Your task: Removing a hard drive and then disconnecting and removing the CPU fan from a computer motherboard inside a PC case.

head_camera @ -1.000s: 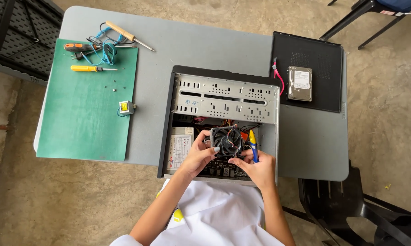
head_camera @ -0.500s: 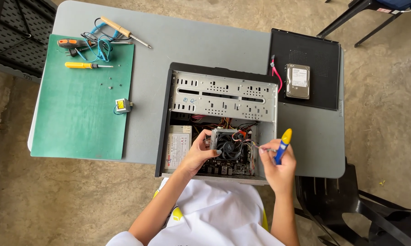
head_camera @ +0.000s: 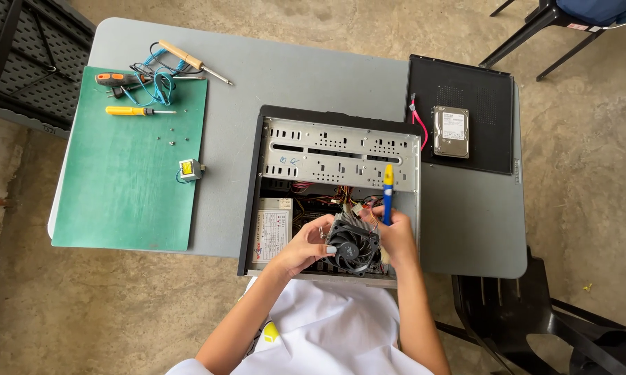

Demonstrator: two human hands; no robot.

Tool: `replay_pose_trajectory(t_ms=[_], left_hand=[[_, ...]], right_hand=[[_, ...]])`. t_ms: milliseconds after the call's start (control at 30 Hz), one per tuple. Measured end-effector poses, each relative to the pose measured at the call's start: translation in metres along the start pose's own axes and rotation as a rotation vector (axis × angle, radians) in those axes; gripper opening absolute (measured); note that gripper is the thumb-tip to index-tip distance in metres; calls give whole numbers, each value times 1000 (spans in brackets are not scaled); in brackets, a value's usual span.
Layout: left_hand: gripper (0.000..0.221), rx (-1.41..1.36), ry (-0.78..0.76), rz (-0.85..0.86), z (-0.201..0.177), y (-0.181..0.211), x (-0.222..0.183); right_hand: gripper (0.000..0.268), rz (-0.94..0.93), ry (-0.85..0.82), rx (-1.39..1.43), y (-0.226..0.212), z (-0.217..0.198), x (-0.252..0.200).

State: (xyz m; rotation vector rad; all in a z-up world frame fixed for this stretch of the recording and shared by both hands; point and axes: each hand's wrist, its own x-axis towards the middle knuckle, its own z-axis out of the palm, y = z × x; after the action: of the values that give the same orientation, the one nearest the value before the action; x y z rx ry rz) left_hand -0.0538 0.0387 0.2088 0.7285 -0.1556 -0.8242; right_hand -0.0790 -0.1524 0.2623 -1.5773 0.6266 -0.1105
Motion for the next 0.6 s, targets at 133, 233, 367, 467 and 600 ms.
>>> replay_pose_trajectory(t_ms=[133, 233, 367, 467, 600], left_hand=[[38, -53, -5, 45, 24, 28, -7], [35, -122, 20, 28, 22, 30, -5], [43, -211, 42, 19, 12, 19, -3], [48, -232, 70, 20, 12, 17, -3], [41, -219, 91, 7, 6, 11, -2]], right_hand=[[17, 185, -88, 139, -32, 30, -26], [17, 204, -119, 168, 12, 19, -18], [17, 225, -169, 212, 67, 4, -9], [19, 245, -223, 258, 94, -4, -3], [16, 254, -223, 215, 80, -10, -4]])
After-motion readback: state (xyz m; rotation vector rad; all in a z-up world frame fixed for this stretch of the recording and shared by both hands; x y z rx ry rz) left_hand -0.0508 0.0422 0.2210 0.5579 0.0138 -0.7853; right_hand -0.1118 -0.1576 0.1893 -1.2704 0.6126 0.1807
